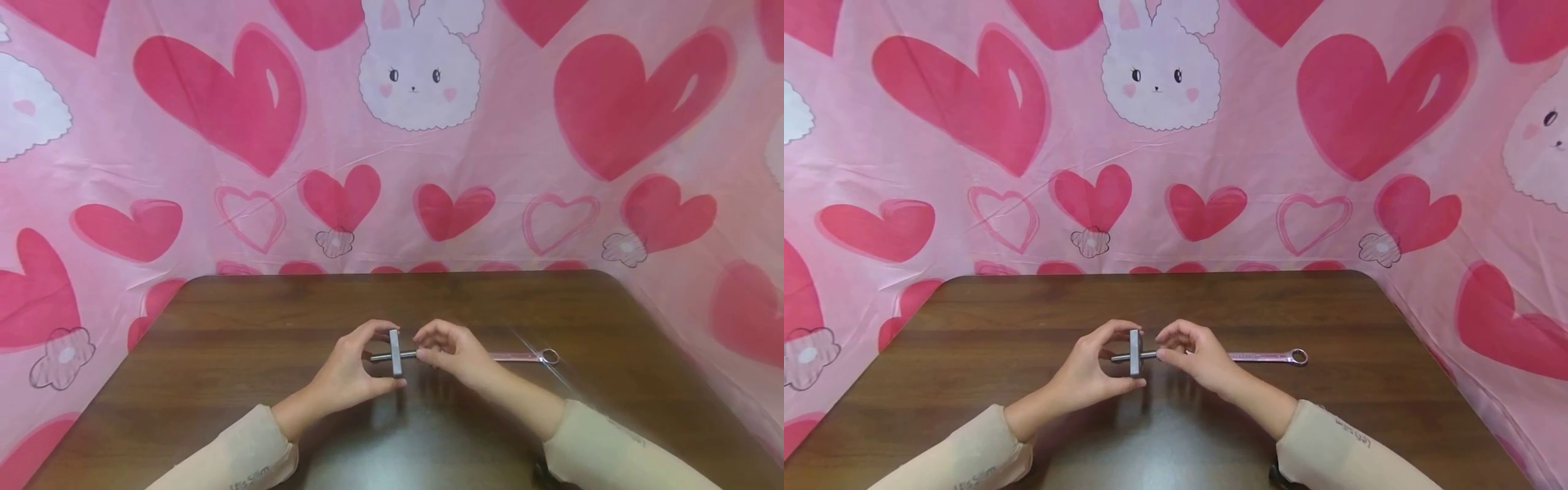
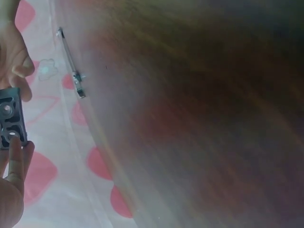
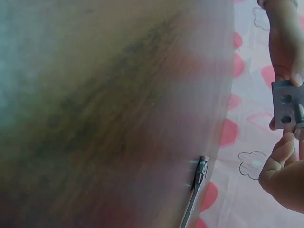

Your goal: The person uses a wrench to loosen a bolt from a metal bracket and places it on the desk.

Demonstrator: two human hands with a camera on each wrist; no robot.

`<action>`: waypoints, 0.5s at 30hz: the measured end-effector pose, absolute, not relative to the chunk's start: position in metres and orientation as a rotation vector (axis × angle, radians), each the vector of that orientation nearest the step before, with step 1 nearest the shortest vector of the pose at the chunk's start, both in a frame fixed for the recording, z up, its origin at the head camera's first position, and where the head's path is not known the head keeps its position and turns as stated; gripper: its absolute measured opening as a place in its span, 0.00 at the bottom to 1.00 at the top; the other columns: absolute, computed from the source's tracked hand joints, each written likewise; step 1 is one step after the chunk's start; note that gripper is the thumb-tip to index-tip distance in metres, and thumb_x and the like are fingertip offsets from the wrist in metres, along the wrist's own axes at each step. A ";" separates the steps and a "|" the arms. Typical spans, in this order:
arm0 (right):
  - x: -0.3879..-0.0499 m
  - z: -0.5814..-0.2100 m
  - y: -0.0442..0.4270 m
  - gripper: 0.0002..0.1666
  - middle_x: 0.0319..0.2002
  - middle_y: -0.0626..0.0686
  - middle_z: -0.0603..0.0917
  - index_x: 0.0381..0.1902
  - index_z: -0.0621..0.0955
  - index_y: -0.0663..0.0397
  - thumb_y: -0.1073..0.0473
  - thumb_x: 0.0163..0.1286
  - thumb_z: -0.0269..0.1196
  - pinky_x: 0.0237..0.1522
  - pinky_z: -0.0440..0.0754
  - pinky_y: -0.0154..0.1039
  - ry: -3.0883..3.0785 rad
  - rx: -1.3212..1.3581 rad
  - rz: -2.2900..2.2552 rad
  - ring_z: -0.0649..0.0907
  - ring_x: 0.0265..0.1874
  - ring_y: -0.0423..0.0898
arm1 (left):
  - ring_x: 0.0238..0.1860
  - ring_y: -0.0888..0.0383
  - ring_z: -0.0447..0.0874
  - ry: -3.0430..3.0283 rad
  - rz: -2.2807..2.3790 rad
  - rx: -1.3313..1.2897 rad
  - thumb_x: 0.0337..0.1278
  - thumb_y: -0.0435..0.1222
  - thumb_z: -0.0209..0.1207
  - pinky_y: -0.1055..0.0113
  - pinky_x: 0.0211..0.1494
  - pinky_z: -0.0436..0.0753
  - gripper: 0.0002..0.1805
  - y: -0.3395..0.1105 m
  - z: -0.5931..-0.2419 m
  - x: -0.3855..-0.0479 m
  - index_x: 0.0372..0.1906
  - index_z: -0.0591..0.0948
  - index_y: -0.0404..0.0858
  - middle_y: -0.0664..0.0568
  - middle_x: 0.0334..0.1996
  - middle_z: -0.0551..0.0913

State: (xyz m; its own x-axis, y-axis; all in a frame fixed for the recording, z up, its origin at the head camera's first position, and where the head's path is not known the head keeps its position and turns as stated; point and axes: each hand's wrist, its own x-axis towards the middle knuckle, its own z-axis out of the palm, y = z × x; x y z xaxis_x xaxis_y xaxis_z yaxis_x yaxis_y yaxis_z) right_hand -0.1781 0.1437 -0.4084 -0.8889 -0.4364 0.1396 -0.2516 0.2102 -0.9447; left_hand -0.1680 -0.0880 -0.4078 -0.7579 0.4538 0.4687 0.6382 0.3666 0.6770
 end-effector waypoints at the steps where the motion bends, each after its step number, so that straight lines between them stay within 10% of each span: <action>1: -0.177 -0.409 0.144 0.16 0.42 0.68 0.82 0.50 0.77 0.69 0.66 0.67 0.65 0.34 0.79 0.33 2.327 -0.689 -1.758 0.80 0.31 0.42 | 0.48 0.56 0.87 -2.425 -1.342 -0.980 0.33 0.36 0.81 0.68 0.46 0.87 0.40 -0.088 -0.408 -0.168 0.58 0.75 0.45 0.54 0.51 0.83; 7: -0.173 -0.412 0.145 0.17 0.45 0.66 0.81 0.50 0.77 0.69 0.71 0.64 0.64 0.33 0.78 0.31 2.326 -0.811 -1.756 0.79 0.31 0.38 | 0.48 0.55 0.87 -2.433 -1.346 -0.984 0.33 0.36 0.80 0.69 0.46 0.87 0.40 -0.088 -0.409 -0.169 0.58 0.75 0.45 0.53 0.51 0.83; 15: -0.174 -0.413 0.151 0.20 0.32 0.57 0.86 0.53 0.76 0.68 0.56 0.75 0.58 0.27 0.77 0.36 2.216 -0.615 -1.741 0.80 0.24 0.41 | 0.49 0.55 0.87 -2.423 -1.350 -0.996 0.33 0.35 0.80 0.68 0.47 0.87 0.40 -0.088 -0.410 -0.170 0.59 0.74 0.46 0.54 0.52 0.83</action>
